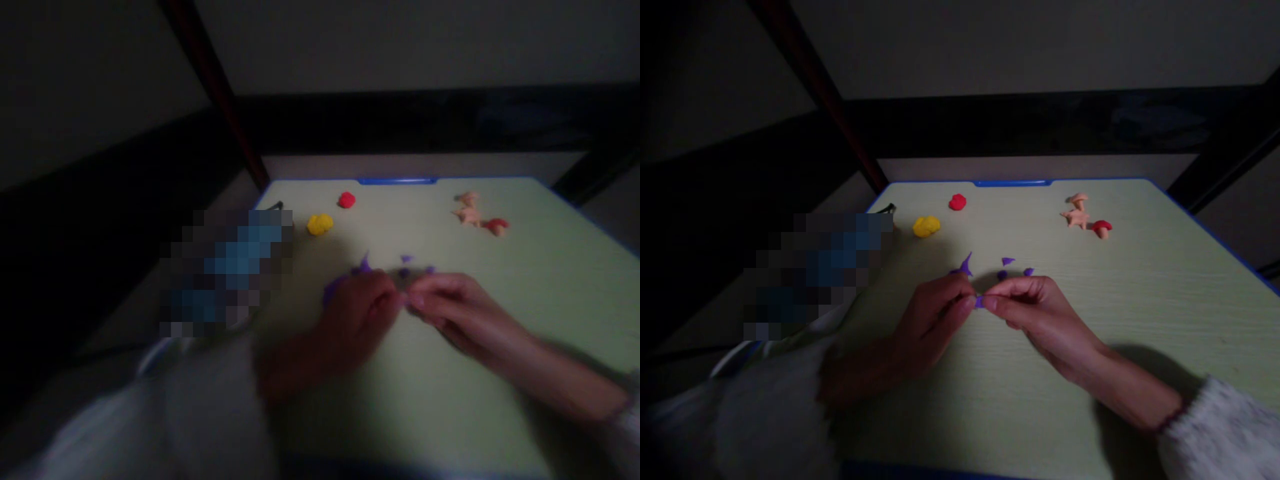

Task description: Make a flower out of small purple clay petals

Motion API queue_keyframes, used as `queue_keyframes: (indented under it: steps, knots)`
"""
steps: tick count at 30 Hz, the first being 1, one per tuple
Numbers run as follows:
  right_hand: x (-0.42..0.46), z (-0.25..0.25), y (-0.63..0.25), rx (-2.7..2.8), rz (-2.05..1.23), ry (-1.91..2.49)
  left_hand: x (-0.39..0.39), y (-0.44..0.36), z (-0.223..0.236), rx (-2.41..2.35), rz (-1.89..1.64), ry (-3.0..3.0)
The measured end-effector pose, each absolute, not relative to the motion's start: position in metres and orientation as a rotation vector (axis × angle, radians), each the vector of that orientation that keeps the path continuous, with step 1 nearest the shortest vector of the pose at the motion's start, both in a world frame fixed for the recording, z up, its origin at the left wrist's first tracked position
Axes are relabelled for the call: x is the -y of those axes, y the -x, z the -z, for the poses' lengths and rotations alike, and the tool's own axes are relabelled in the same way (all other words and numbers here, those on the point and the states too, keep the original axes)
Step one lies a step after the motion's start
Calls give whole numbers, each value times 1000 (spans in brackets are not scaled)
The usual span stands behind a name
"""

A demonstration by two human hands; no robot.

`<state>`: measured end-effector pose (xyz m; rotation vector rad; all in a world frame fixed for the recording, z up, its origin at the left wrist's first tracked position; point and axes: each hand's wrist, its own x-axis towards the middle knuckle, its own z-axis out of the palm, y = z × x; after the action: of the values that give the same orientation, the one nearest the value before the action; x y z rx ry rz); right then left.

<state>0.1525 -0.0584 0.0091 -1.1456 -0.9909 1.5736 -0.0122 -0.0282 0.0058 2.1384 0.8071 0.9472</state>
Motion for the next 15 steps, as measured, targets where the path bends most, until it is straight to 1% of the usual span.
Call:
queue_keyframes:
  steps: [5,9,15]
  knots:
    - [58,-10,-153,1013,-1595,1114,31,10,-8,-874,-914,-2156]
    - [58,-14,-157,1016,-1617,1039,30,10,-9,-882,-957,-2114]
    - [56,-14,-162,1128,-1599,1056,31,11,-9,-893,-966,-2060]
